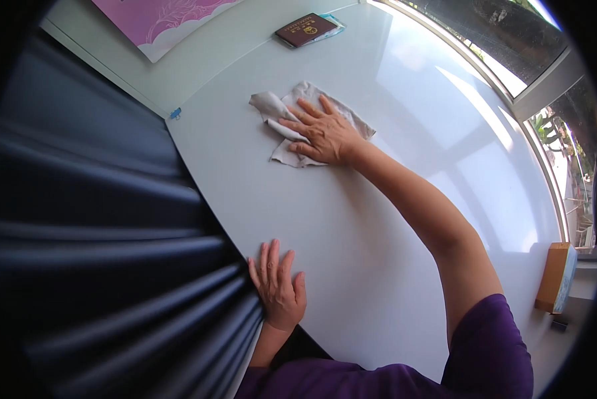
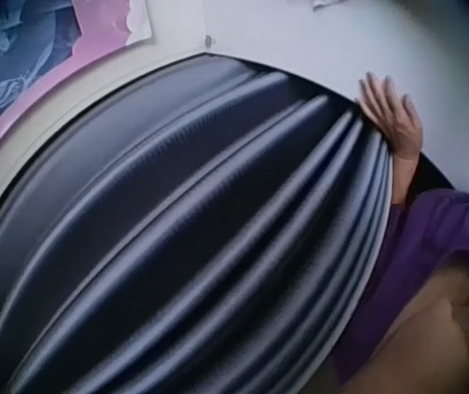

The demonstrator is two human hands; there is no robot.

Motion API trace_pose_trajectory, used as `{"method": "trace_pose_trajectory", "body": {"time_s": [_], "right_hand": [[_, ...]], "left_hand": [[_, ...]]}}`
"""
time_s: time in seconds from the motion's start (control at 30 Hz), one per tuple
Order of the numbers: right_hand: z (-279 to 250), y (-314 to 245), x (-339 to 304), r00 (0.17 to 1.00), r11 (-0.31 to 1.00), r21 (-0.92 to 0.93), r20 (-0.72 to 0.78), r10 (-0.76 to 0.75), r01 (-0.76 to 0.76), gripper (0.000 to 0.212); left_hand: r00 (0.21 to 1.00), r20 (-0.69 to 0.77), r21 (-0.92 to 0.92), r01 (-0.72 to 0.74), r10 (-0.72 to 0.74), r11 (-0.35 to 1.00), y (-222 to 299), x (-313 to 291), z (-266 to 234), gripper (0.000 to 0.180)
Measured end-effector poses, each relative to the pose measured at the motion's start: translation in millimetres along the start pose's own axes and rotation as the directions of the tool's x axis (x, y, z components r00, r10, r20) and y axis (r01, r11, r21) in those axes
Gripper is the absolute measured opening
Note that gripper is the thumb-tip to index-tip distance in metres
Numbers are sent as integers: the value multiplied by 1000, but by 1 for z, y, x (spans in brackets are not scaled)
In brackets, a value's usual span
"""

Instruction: Cleaning a desk in a bedroom using a rag and scissors.

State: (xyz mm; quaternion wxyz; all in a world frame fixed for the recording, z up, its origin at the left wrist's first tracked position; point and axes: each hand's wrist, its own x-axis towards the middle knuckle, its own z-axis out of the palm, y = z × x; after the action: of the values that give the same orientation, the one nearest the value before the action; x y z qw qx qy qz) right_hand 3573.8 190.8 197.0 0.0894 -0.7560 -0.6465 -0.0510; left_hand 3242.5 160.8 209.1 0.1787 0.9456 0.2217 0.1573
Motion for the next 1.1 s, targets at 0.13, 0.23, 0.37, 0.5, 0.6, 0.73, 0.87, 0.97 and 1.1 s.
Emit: {"method": "trace_pose_trajectory", "body": {"time_s": [0.13, 0.23, 0.37, 0.5, 0.6, 0.73, 0.87, 0.97, 1.1], "right_hand": [[-8, -97, -49, 976, 959, 180, -42, -216, 220, 56], [-17, -121, -98, 955, 912, 312, 38, -293, 268, 55], [-48, -111, -148, 995, 932, 352, -24, 97, -83, 58], [-33, -23, -194, 601, 633, 142, -212, 771, -761, 53], [-27, 17, -156, 500, 513, 96, -126, 857, -853, 60], [2, 55, -40, 631, 647, 5, -214, 746, -763, 63], [33, 32, 94, 790, 809, 117, -175, 588, -576, 60], [54, -18, 157, 888, 903, 116, -165, 429, -414, 58], [52, -80, 186, 983, 972, 182, -83, 166, -149, 54]], "left_hand": [[993, -114, -79, 13, -23, 997, -5, -7, 6, 46], [988, -156, -123, -9, -11, 992, -6, -9, 15, 52], [981, -191, -143, -14, -14, 990, -12, -10, 8, 54], [989, -146, -110, -9, -7, 994, -10, -9, 10, 54], [991, -131, -107, 11, -25, 994, -11, -8, 7, 52], [993, -111, -164, 23, -41, 986, -13, -7, 5, 49], [993, -100, -210, 35, -57, 977, -16, -7, 9, 46], [995, -90, -268, 22, -48, 963, -17, -7, 13, 46], [992, -113, -290, 20, -54, 957, -18, -9, 9, 47]]}}
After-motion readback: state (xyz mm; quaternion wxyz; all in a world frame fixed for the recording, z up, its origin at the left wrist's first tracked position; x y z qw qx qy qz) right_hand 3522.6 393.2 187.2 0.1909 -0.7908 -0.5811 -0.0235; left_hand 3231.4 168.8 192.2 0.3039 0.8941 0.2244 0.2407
